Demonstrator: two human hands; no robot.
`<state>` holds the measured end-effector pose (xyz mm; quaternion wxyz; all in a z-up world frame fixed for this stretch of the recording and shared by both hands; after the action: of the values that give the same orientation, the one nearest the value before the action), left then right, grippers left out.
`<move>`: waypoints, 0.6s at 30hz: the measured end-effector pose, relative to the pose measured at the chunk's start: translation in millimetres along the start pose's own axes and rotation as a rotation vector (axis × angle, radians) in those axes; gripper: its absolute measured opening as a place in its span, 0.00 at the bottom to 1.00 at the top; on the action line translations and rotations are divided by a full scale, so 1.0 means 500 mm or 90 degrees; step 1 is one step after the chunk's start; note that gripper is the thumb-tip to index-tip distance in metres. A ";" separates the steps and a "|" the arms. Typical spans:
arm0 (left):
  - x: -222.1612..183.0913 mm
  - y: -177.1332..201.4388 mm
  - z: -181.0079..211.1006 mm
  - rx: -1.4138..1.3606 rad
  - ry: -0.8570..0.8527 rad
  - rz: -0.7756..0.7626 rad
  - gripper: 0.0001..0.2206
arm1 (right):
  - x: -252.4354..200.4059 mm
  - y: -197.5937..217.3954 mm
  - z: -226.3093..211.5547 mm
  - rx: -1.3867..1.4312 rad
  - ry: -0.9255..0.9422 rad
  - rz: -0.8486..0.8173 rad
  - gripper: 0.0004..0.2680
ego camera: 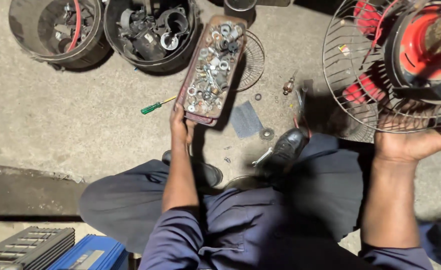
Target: The person sits on the floor and assembles a table fan. They attach a metal mounting bracket to the fan motor and cage, then pick up a tray of nuts and bolts to secure the assembly.
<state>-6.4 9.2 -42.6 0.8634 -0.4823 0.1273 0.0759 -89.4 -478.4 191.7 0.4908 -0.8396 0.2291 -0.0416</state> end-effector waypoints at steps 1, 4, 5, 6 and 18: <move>-0.006 0.028 -0.013 -0.021 0.010 0.023 0.24 | 0.003 -0.004 0.008 -0.045 0.000 -0.022 0.23; -0.009 0.104 -0.030 -0.030 0.006 0.045 0.23 | 0.016 -0.049 0.039 -0.106 -0.020 -0.060 0.26; -0.016 0.124 -0.035 -0.024 0.001 0.048 0.22 | 0.016 -0.065 0.050 0.007 -0.036 0.005 0.27; -0.021 0.138 -0.035 -0.025 0.003 0.064 0.22 | 0.017 -0.077 0.064 0.124 -0.052 0.073 0.29; -0.099 0.245 0.009 -0.021 0.001 0.166 0.23 | -0.001 -0.216 0.162 0.039 -0.139 0.034 0.31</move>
<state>-84.1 76.7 -125.6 0.8382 -0.4755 0.1887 0.1893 -28.8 -368.3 241.3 0.5393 -0.8173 0.1950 0.0560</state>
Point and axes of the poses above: each hand's wrist, its own x-axis towards the middle knuckle, its own y-axis out of the back of the hand, z = x × y, the point moved 1 cm from there along x, towards the middle knuckle, and after that the axes turned 15 degrees about -x, right-handed, at the moved point
